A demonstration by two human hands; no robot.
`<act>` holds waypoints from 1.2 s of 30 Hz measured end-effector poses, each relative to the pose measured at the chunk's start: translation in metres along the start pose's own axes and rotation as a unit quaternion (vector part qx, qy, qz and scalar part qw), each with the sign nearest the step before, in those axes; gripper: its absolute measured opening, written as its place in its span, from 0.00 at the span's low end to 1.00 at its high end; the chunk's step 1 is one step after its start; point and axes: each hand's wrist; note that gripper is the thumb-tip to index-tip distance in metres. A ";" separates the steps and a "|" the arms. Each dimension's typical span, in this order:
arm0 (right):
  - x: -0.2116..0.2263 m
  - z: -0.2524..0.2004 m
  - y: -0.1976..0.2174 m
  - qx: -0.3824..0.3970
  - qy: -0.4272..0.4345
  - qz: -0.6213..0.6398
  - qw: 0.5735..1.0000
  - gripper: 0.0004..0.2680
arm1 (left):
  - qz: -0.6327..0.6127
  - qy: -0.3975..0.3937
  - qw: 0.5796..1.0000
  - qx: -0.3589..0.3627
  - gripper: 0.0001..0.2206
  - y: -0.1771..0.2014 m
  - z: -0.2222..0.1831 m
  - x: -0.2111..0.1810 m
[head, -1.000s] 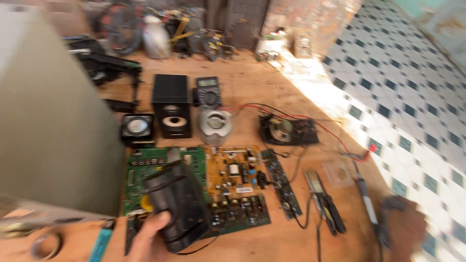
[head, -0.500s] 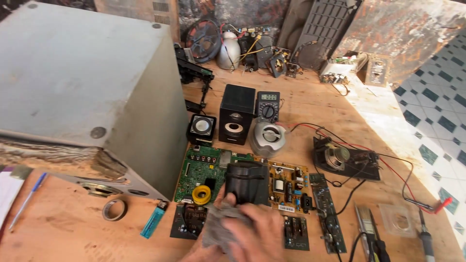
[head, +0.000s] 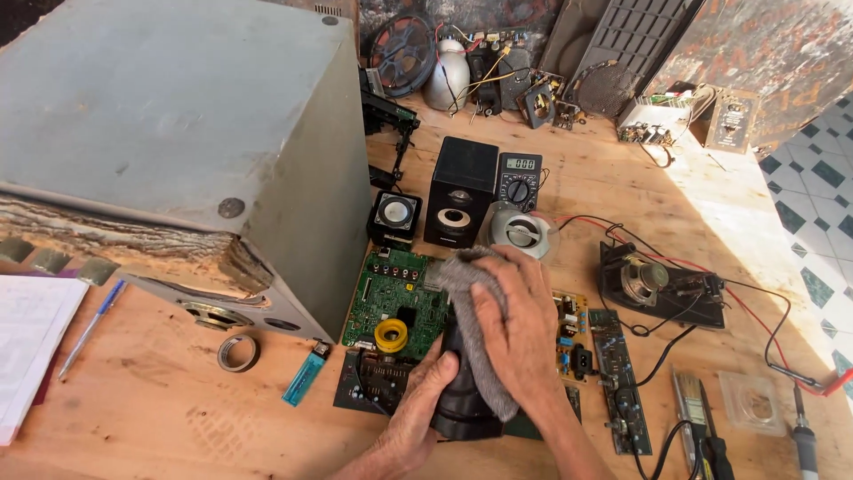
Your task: Cleaning a speaker housing with a cloth and soldering components on a circuit board during a repair process.
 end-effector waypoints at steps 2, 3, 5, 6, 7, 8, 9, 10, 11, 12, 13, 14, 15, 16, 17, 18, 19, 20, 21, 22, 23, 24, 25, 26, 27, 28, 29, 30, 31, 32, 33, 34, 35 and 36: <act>0.014 0.002 0.005 -0.024 -0.002 0.039 0.999 0.14 | -0.014 -0.032 0.999 0.016 0.41 -0.001 0.004 -0.002; 0.021 0.002 0.008 -0.050 -0.003 0.077 0.996 0.12 | -0.027 -0.065 0.997 0.033 0.39 -0.002 0.006 -0.003; 0.023 -0.012 0.006 -0.064 -0.012 0.078 0.995 0.13 | -0.020 -0.068 0.997 0.037 0.41 -0.003 0.005 -0.003; 0.023 -0.018 0.005 -0.077 -0.020 0.079 0.994 0.15 | -0.014 -0.071 0.997 0.041 0.42 -0.003 0.004 -0.002; 0.022 -0.028 0.001 -0.076 -0.019 0.082 0.994 0.15 | -0.014 -0.073 0.997 0.038 0.42 -0.005 0.002 -0.005; 0.019 -0.038 -0.004 -0.085 -0.006 0.052 0.995 0.16 | -0.005 -0.068 0.997 0.030 0.42 -0.007 0.001 -0.008; 0.016 -0.048 -0.007 -0.095 0.007 0.021 0.995 0.17 | 0.005 -0.063 0.998 0.022 0.41 -0.010 0.000 -0.011; 0.017 -0.058 -0.012 -0.096 0.004 0.019 0.995 0.17 | 0.006 -0.061 0.998 0.024 0.41 -0.010 0.002 -0.013; 0.017 -0.068 -0.016 -0.107 0.025 0.027 0.994 0.16 | 0.063 -0.053 0.997 -0.001 0.46 -0.010 0.004 -0.015; 0.017 -0.078 -0.020 -0.117 0.046 0.037 0.991 0.15 | 0.120 -0.045 0.991 -0.027 0.51 -0.009 0.006 -0.016; 0.019 -0.088 -0.024 -0.118 0.043 0.035 0.991 0.15 | 0.121 -0.043 0.991 -0.025 0.51 -0.009 0.007 -0.014; 0.022 -0.098 -0.028 -0.112 0.065 0.007 0.992 0.15 | 0.119 -0.045 0.992 -0.019 0.51 -0.008 0.008 -0.012; 0.026 -0.107 -0.032 -0.106 0.087 -0.021 0.990 0.15 | 0.117 -0.047 0.992 -0.013 0.51 -0.007 0.009 -0.011; 0.037 -0.104 -0.027 -0.107 0.085 -0.022 0.990 0.15 | 0.118 -0.046 0.992 -0.012 0.51 -0.006 0.010 -0.010; 0.049 -0.100 -0.022 -0.096 0.110 -0.078 0.986 0.14 | 0.115 -0.051 0.992 0.000 0.51 -0.006 0.012 -0.010; 0.061 -0.098 -0.017 -0.083 0.134 -0.132 0.979 0.16 | 0.110 -0.056 0.992 0.009 0.51 -0.005 0.012 -0.008; 0.055 -0.092 -0.016 -0.082 0.134 -0.131 0.979 0.16 | 0.109 -0.055 0.992 0.008 0.51 -0.004 0.012 -0.006; 0.049 -0.085 -0.015 -0.057 0.158 -0.121 0.978 0.16 | 0.105 -0.058 0.993 0.021 0.51 -0.005 0.012 -0.004; 0.043 -0.079 -0.013 -0.032 0.181 -0.111 0.977 0.15 | 0.101 -0.060 0.992 0.034 0.51 -0.005 0.013 -0.002; 0.038 -0.074 -0.014 -0.031 0.181 -0.112 0.977 0.15 | 0.100 -0.059 0.993 0.034 0.51 -0.004 0.013 0.000; 0.034 -0.070 -0.016 -0.017 0.187 -0.109 0.976 0.14 | 0.095 -0.064 0.992 0.045 0.51 -0.004 0.013 0.001; 0.029 -0.065 -0.018 -0.003 0.194 -0.104 0.975 0.16 | 0.089 -0.070 0.992 0.054 0.51 -0.003 0.014 0.002; 0.030 -0.052 -0.015 -0.003 0.195 -0.103 0.975 0.16 | 0.088 -0.071 0.992 0.053 0.51 -0.001 0.014 0.002; 0.032 -0.039 -0.013 -0.036 0.189 -0.078 0.978 0.14 | 0.082 -0.078 0.992 0.060 0.51 0.001 0.013 0.002; 0.033 -0.026 -0.011 -0.069 0.183 -0.053 0.979 0.15 | 0.076 -0.086 0.991 0.067 0.51 0.003 0.013 0.002; 0.031 -0.018 -0.009 -0.068 0.185 -0.049 0.979 0.15 | 0.076 -0.088 0.991 0.064 0.51 0.006 0.013 0.002; 0.028 -0.011 -0.007 -0.067 0.145 -0.043 0.986 0.17 | 0.071 -0.095 0.990 0.071 0.51 0.009 0.013 0.001; 0.024 -0.003 -0.004 -0.065 0.105 -0.039 0.992 0.19 | 0.066 -0.103 0.989 0.080 0.51 0.011 0.014 0.001; 0.024 0.002 0.002 -0.065 0.107 -0.037 0.991 0.19 | 0.065 -0.105 0.989 0.079 0.51 0.013 0.015 0.000; 0.024 0.007 0.008 -0.056 0.029 0.015 0.998 0.17 | 0.035 -0.102 0.989 0.105 0.45 0.015 0.015 0.001; 0.024 0.011 0.015 -0.045 -0.048 0.068 0.996 0.16 | 0.004 -0.099 0.986 0.130 0.39 0.017 0.016 0.002; 0.020 0.008 0.010 -0.043 -0.047 0.068 0.996 0.16 | 0.003 -0.100 0.987 0.129 0.39 0.016 0.016 0.003; 0.017 0.005 0.005 -0.037 -0.049 0.059 0.996 0.20 | -0.019 -0.093 0.988 0.119 0.38 0.013 0.017 0.004; 0.013 0.003 0.002 -0.035 -0.051 0.049 0.997 0.24 | -0.038 -0.085 0.989 0.113 0.37 0.010 0.020 0.003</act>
Point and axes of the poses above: each hand's wrist, its own z-axis towards the middle knuckle, its own y-axis out of the back of the hand, x = y × z, and after that the axes turned 1 degree about y, right-handed
